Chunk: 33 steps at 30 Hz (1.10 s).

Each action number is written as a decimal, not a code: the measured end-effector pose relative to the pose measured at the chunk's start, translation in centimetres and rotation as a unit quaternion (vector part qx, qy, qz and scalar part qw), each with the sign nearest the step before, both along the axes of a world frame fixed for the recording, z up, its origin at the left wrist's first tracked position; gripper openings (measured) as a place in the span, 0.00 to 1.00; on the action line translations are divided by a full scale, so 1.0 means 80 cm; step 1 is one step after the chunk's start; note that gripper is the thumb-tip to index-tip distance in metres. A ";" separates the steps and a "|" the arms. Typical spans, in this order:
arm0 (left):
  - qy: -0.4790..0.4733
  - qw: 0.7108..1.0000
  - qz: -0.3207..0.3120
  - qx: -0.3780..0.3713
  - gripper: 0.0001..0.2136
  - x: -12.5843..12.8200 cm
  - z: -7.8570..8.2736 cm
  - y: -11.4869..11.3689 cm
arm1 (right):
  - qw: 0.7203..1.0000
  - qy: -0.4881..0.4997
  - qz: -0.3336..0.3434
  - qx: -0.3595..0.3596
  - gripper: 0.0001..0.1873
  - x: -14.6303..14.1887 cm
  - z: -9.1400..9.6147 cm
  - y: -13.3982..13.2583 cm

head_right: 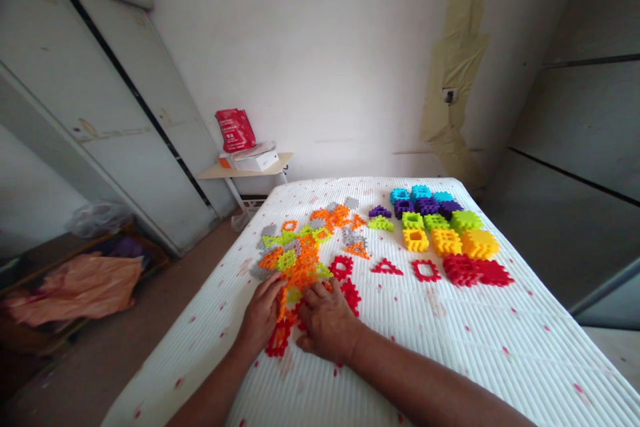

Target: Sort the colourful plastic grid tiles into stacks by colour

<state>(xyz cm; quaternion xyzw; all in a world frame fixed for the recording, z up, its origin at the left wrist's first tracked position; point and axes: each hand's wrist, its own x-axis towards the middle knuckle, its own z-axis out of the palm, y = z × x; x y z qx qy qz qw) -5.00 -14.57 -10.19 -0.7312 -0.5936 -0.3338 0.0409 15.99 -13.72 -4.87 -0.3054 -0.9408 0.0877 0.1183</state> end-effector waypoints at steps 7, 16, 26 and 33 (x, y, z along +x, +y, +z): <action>0.032 0.999 0.011 0.022 0.19 0.005 0.014 -0.005 | 0.999 0.010 0.035 -0.008 0.19 0.029 -0.001 -0.025; 0.063 0.998 -0.028 -0.006 0.19 -0.016 0.026 -0.053 | 0.993 0.105 -0.008 0.045 0.21 0.074 -0.002 -0.018; 0.160 0.980 -0.102 -0.063 0.30 -0.011 0.018 -0.053 | 0.992 0.055 -0.103 0.039 0.31 0.073 -0.017 0.029; 0.138 0.985 -0.099 -0.027 0.30 0.001 0.012 -0.035 | 0.981 0.096 -0.160 0.056 0.18 0.073 -0.014 0.041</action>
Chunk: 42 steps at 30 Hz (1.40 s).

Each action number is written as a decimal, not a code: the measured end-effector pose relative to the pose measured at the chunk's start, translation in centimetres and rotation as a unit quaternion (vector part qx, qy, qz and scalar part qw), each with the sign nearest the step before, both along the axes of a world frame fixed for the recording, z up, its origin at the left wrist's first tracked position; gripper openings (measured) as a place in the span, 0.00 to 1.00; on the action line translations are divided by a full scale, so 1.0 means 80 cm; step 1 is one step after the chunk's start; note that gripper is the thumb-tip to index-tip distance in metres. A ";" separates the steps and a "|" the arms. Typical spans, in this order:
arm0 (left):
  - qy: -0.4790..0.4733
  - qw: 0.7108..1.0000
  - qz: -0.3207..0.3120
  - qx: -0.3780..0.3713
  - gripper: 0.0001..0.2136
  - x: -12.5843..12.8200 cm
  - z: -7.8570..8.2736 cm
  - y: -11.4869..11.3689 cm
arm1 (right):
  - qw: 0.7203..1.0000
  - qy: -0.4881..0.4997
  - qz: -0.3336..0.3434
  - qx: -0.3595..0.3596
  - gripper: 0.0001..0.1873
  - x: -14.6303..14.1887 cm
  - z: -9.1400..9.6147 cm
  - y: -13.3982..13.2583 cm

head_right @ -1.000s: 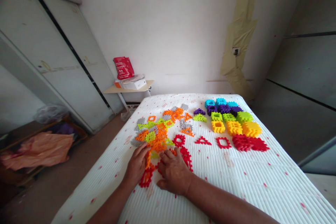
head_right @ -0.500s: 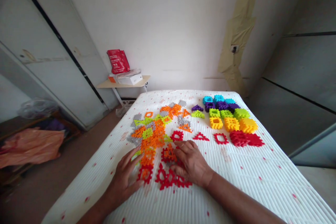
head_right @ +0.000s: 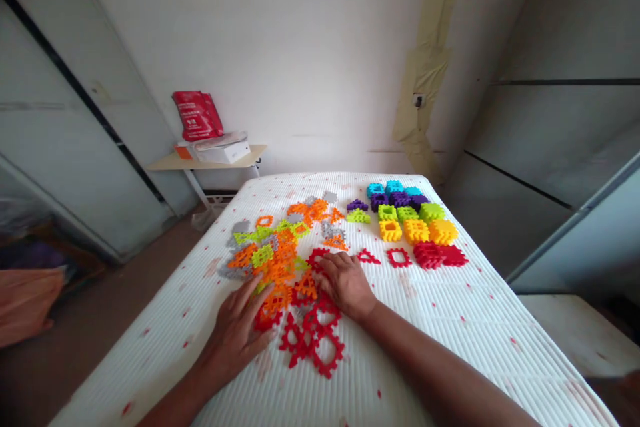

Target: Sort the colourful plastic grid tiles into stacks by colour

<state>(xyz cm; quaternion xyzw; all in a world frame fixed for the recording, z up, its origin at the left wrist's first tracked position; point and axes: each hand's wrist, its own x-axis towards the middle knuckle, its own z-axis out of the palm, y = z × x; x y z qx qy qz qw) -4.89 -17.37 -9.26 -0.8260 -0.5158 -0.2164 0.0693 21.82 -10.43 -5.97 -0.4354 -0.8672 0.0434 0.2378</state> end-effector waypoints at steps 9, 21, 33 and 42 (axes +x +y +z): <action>-0.195 0.965 0.112 0.139 0.21 -0.040 0.029 0.047 | 0.990 -0.086 -0.092 -0.061 0.13 -0.010 0.011 0.042; -0.221 0.948 0.158 0.163 0.19 -0.054 0.028 0.112 | 0.997 0.035 -0.060 0.045 0.21 0.048 0.018 0.020; -0.226 0.946 0.176 0.155 0.17 -0.049 0.031 0.094 | 0.940 -0.021 -0.339 0.019 0.18 0.150 -0.005 -0.015; -0.192 0.952 0.188 0.143 0.22 -0.059 0.021 0.097 | 0.901 -0.114 -0.417 -0.041 0.14 0.136 0.010 -0.017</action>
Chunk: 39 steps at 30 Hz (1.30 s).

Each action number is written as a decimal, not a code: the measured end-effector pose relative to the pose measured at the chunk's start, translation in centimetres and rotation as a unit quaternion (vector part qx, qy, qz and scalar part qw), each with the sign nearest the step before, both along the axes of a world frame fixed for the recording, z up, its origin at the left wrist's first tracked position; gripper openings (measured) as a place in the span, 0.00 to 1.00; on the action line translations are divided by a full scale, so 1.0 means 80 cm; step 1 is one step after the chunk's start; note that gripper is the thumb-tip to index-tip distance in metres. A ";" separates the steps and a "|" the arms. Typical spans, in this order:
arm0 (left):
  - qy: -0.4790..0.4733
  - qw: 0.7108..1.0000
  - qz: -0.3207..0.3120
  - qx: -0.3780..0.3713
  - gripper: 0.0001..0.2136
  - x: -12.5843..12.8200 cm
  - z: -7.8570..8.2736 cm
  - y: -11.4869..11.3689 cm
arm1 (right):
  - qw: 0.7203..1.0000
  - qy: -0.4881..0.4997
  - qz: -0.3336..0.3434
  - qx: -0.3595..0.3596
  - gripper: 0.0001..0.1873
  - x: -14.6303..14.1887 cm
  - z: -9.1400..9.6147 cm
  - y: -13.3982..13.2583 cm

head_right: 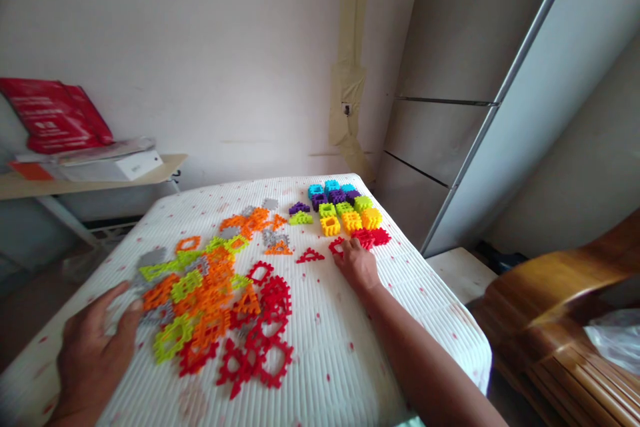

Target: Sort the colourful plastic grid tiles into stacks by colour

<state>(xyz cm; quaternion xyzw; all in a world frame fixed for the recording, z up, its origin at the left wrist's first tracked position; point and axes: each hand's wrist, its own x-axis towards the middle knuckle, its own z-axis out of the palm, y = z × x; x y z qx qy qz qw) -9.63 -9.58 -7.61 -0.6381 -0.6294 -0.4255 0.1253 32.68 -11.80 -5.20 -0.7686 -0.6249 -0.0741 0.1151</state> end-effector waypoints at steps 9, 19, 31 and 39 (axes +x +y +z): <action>0.007 1.000 0.000 0.002 0.22 0.003 0.000 0.001 | 1.000 -0.007 -0.019 -0.004 0.15 -0.003 -0.007 0.009; -0.002 1.000 -0.010 -0.001 0.19 0.005 0.001 0.001 | 0.999 -0.026 -0.018 -0.006 0.14 -0.005 -0.010 0.012; -0.005 0.999 -0.039 -0.001 0.19 0.006 -0.001 -0.002 | 0.999 -0.039 -0.019 -0.011 0.15 -0.006 -0.015 0.012; 0.043 0.992 -0.095 0.067 0.13 0.031 0.013 -0.008 | 0.986 -0.045 0.122 0.106 0.18 -0.009 -0.014 -0.002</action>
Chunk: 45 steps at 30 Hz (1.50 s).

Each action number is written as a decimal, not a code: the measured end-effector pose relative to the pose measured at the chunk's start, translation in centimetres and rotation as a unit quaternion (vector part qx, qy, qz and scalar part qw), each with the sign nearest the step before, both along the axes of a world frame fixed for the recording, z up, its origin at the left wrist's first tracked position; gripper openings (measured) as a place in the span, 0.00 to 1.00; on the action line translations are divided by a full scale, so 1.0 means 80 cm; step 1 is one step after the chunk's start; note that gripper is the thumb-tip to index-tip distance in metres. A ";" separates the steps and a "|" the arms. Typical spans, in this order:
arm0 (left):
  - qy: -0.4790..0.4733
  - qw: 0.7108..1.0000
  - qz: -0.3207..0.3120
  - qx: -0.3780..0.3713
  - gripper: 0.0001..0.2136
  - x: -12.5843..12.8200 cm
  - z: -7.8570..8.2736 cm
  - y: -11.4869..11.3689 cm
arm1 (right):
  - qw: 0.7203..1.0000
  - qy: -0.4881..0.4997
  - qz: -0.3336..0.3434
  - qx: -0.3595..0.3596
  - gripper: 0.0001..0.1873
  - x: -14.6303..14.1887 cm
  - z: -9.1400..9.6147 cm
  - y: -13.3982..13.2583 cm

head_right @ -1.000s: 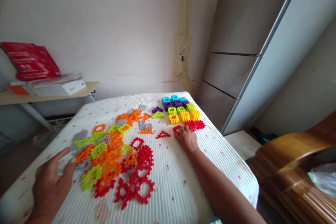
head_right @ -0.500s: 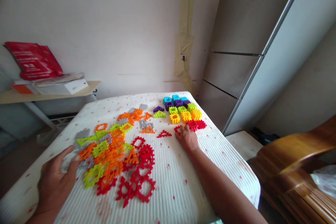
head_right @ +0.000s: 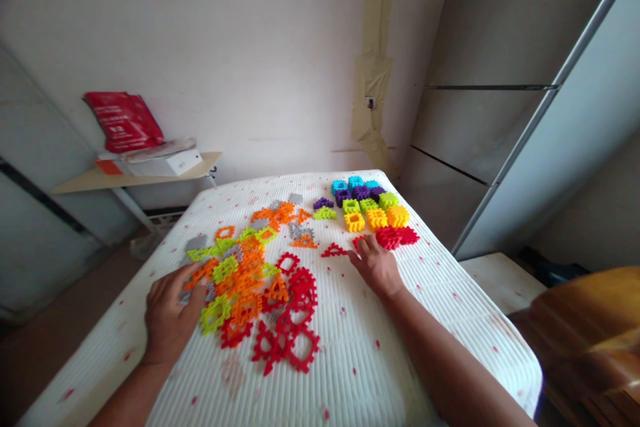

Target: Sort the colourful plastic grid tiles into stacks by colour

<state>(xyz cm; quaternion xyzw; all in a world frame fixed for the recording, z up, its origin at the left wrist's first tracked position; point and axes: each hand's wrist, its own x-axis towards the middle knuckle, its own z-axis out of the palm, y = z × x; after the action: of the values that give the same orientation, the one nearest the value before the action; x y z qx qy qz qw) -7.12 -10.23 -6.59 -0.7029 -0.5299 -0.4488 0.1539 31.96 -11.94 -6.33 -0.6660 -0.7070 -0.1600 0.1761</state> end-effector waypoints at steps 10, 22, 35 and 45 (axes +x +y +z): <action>0.178 0.932 -0.110 -0.295 0.07 0.147 0.045 0.004 | 0.961 0.005 0.259 -0.096 0.19 -0.034 -0.013 -0.007; 0.209 0.906 -0.003 -0.368 0.09 0.176 0.042 0.014 | 0.964 -0.021 0.255 -0.077 0.18 -0.035 -0.009 -0.007; 0.159 0.945 0.011 -0.286 0.10 0.167 0.030 0.007 | 0.965 -0.005 0.252 -0.074 0.16 -0.036 -0.011 -0.006; -0.371 0.863 -0.139 -0.314 0.16 0.156 0.017 0.004 | 0.963 0.108 0.246 -0.024 0.16 -0.042 -0.005 -0.007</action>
<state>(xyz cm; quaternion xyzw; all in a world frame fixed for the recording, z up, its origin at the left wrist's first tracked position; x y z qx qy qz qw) 5.36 -9.88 -5.19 -0.5623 -0.5575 -0.5030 -0.3464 28.60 -12.52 -6.73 -0.4890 -0.8293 -0.0223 0.2693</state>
